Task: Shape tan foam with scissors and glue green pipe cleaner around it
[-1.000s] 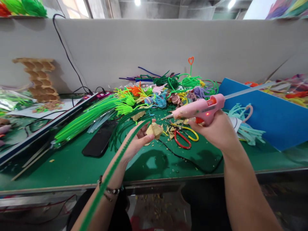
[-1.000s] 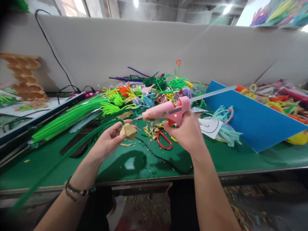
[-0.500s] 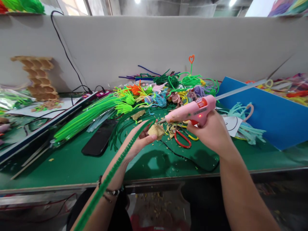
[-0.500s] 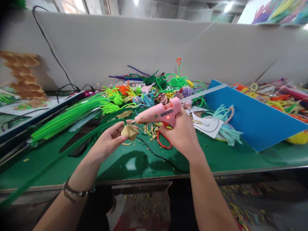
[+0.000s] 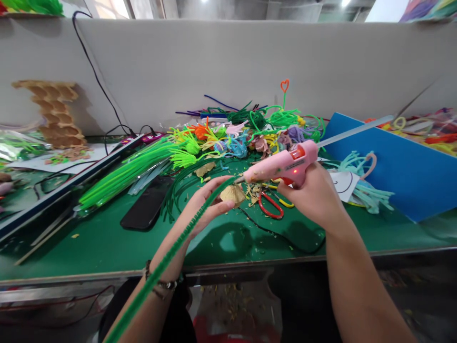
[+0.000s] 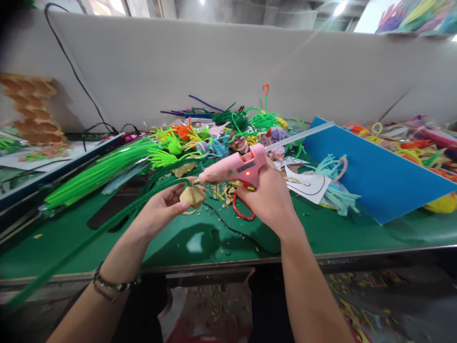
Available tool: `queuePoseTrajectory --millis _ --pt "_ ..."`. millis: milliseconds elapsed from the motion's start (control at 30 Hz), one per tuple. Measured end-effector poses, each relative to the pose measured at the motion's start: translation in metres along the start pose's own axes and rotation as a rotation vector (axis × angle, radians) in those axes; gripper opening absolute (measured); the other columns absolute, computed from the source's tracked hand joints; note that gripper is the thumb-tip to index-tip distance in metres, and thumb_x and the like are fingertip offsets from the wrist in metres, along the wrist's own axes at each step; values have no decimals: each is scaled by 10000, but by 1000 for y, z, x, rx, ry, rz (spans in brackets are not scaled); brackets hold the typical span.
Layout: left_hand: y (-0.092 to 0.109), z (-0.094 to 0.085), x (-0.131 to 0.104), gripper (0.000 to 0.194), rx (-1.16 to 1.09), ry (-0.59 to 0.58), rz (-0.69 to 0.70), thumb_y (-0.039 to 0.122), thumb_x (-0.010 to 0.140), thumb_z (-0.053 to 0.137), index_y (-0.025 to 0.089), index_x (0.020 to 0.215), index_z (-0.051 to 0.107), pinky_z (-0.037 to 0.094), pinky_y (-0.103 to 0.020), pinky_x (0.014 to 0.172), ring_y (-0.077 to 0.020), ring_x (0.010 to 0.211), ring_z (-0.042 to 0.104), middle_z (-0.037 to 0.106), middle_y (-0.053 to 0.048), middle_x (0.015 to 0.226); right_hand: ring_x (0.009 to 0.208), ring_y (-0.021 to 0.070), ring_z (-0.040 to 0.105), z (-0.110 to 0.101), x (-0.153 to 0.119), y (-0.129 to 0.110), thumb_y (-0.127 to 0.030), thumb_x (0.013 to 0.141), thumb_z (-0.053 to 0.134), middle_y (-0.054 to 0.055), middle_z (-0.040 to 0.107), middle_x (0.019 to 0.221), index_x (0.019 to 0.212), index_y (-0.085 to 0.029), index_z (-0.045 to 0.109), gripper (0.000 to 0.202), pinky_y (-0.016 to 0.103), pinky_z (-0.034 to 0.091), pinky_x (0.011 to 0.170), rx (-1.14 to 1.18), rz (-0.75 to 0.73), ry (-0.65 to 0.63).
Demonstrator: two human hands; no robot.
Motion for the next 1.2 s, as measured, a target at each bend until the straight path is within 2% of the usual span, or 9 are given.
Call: queuePoseTrajectory --millis 67,300,533,700,867,1033,1200 --pt "1 1 0 566 7 -7 -6 348 616 722 185 1123 532 469 -257 697 -191 826 614 653 -59 986 549 159 518 0 0 -1 -169 580 541 10 563 650 721 -204 514 148 266 345 459 -1 -7 -4" --pt "1 4 0 561 -36 -51 14 346 629 716 191 1135 533 461 -269 782 -230 1017 564 591 -79 1159 598 176 544 0 0 -1 -156 580 516 22 570 696 729 -204 512 157 273 372 483 -13 -9 -18" --pt "0 1 1 560 -24 -13 4 332 606 732 187 1116 554 472 -258 687 -199 835 627 660 -67 1019 672 201 565 -1 1 2 -143 573 511 39 568 749 818 -191 540 251 285 403 521 -6 -1 0" --pt "6 2 0 507 -71 -41 38 297 629 721 187 1099 567 474 -262 759 -212 936 618 664 -65 1039 710 220 567 -1 1 5 -165 595 502 47 558 739 779 -189 546 191 302 410 537 -3 15 -21" --pt "7 1 0 515 -78 -32 39 286 626 725 171 1101 562 482 -278 789 -227 981 605 640 -86 1099 670 196 554 1 2 4 -149 587 488 38 563 739 762 -190 543 188 289 401 523 -1 7 -37" --pt "4 0 0 546 -63 -30 29 300 622 726 183 1127 552 482 -294 791 -230 947 619 668 -73 1029 652 192 544 0 1 4 -155 588 487 40 557 730 737 -190 534 160 289 391 516 -1 11 -44" --pt "12 -1 0 518 -69 9 55 301 605 733 155 1077 578 481 -297 813 -236 966 611 687 -76 932 658 197 541 1 1 4 -152 589 480 45 549 734 746 -187 529 169 299 387 532 -12 3 -52"
Point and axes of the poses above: each hand's wrist, its own x-axis towards the middle knuckle, its own z-axis out of the palm, y = z × x, the point moved 8 cm from there along x, towards the middle knuckle
